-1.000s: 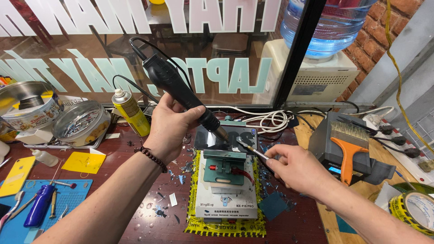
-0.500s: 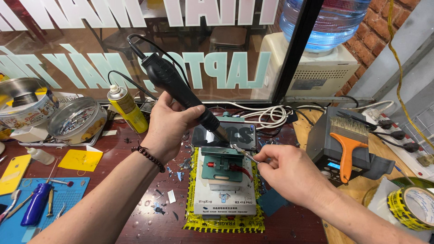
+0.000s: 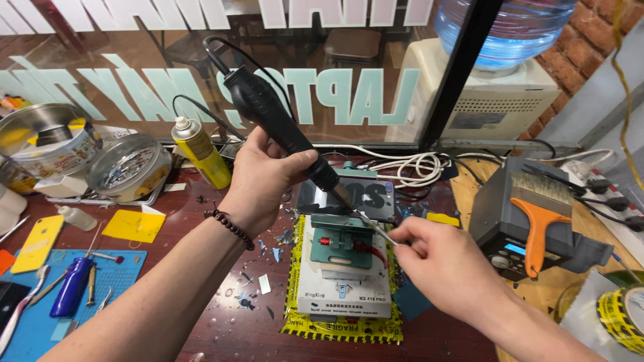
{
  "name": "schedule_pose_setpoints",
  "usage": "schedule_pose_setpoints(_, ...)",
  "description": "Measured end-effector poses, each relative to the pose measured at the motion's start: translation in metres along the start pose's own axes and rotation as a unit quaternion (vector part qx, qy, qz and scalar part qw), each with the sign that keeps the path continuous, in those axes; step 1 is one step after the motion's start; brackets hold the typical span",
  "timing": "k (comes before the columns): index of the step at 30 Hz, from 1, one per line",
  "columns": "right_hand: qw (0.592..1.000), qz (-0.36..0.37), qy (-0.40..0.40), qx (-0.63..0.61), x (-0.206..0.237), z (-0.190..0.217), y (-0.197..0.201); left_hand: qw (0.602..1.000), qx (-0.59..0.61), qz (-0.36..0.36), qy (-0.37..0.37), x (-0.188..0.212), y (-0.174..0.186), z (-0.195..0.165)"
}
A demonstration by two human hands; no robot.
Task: The person secures a smartphone in a green clamp on a workbench, then uses a hot air gun and a metal tool to apply heat and scrape the back of the device. The person repeatedly adjusts the phone and tools while working on the same area.
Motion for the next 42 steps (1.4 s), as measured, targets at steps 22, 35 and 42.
schedule_pose_setpoints(22,0.968,0.091,0.040,-0.232,-0.040,-0.080,-0.011,0.999,-0.007,-0.041,0.013,-0.010,0.008,0.007)
schedule_pose_setpoints(35,0.984,0.040,0.140,0.099,-0.057,-0.030,0.039,0.999,0.000,-0.035,0.038,0.003,0.026,-0.001)
schedule_pose_setpoints(42,0.975,0.054,0.169,0.131,-0.062,-0.019,0.043,0.999,0.000,-0.022,0.026,-0.001,0.018,-0.002)
Point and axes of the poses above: each hand's wrist, its own x-axis away from the middle knuckle, its own y-axis out of the back of the hand, z = x × y, the point moved 5 cm from there along -x, towards the middle knuckle, and after that the axes turned 5 degrees about z, right-handed, at the moved point
